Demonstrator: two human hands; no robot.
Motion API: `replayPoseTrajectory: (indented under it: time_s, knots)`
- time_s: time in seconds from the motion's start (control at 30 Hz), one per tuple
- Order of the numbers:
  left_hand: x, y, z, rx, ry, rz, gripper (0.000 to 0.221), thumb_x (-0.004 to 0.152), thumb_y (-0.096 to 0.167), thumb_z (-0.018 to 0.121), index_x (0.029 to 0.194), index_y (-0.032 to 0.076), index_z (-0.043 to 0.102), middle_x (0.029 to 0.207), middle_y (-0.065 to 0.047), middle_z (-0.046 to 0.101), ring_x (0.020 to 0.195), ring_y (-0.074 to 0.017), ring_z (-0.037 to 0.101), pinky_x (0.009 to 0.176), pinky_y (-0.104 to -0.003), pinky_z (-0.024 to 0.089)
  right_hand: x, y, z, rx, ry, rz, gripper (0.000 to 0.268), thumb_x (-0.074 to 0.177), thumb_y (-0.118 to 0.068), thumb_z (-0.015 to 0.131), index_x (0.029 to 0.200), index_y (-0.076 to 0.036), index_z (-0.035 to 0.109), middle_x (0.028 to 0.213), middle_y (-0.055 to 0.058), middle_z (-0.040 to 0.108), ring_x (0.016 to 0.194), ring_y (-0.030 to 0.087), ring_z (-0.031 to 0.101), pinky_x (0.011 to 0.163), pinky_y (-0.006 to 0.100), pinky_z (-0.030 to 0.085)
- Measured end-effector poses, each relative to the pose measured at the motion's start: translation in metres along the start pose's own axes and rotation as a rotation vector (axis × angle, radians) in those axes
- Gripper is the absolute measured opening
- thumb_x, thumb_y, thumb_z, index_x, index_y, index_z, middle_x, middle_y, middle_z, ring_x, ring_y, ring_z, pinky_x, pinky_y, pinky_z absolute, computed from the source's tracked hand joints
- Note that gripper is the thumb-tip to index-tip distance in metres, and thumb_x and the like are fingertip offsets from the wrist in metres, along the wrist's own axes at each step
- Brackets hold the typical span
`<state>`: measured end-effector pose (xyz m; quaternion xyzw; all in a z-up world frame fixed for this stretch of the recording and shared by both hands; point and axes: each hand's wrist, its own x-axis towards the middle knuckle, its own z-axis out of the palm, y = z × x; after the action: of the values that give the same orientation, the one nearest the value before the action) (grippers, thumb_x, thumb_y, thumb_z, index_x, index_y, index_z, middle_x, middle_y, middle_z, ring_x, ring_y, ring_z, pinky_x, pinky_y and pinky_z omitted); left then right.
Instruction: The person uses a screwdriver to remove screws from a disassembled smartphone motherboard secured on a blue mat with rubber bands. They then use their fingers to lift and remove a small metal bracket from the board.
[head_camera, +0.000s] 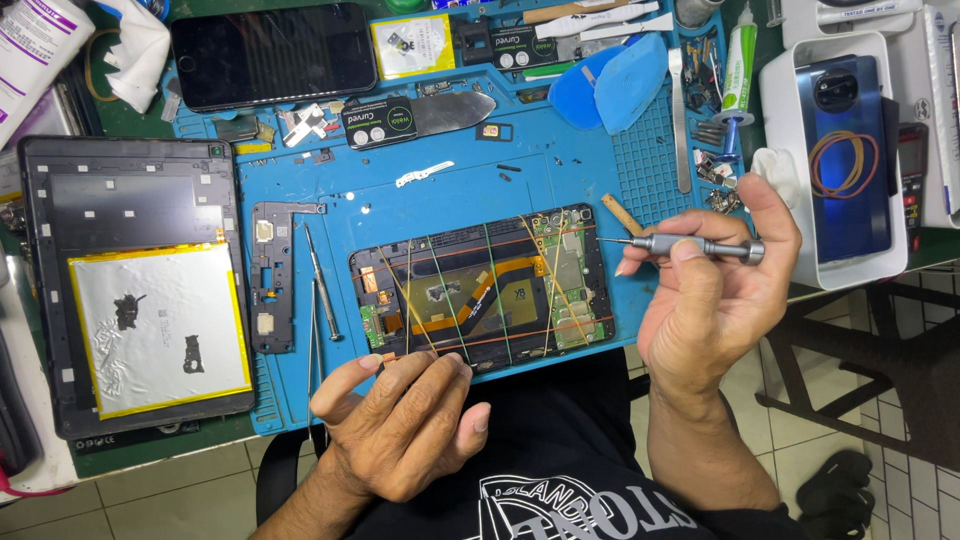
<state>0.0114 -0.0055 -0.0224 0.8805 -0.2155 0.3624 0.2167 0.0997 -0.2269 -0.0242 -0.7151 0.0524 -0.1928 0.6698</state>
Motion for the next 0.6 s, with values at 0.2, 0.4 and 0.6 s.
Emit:
replayPoseTrajectory:
  time_s: [0.2, 0.4, 0.6]
  knots:
    - [-0.0019, 0.0000, 0.0008, 0.000, 0.009, 0.005, 0.030, 0.101, 0.029, 0.053, 0.079, 0.018, 0.070, 0.082, 0.006, 0.075, 0.073, -0.0095, 0.072, 0.095, -0.033, 0.030, -0.0002, 0.0015, -0.0002, 0.014, 0.003, -0.017, 0.056, 0.095, -0.008, 0.058, 0.147, 0.000, 0.040, 0.093, 0.019, 0.060, 0.062, 0.028, 0.057, 0.055, 0.040, 0.060]
    - [-0.0011, 0.0016, 0.0003, -0.008, 0.018, -0.009, 0.031, 0.101, 0.030, 0.052, 0.077, 0.018, 0.069, 0.080, 0.005, 0.074, 0.071, -0.0100, 0.071, 0.094, -0.033, 0.031, -0.0019, 0.0024, -0.0005, 0.015, 0.010, -0.040, 0.055, 0.094, -0.003, 0.054, 0.147, 0.001, 0.039, 0.094, 0.021, 0.059, 0.071, 0.029, 0.058, 0.058, 0.043, 0.062]
    - [-0.0030, -0.0004, 0.0006, -0.025, 0.024, 0.022, 0.031, 0.102, 0.030, 0.054, 0.079, 0.015, 0.069, 0.083, 0.003, 0.074, 0.072, -0.0117, 0.071, 0.094, -0.032, 0.034, -0.0031, -0.0011, -0.0005, -0.009, 0.003, -0.033, 0.054, 0.097, -0.004, 0.054, 0.148, 0.001, 0.039, 0.095, 0.020, 0.057, 0.072, 0.031, 0.059, 0.058, 0.042, 0.060]
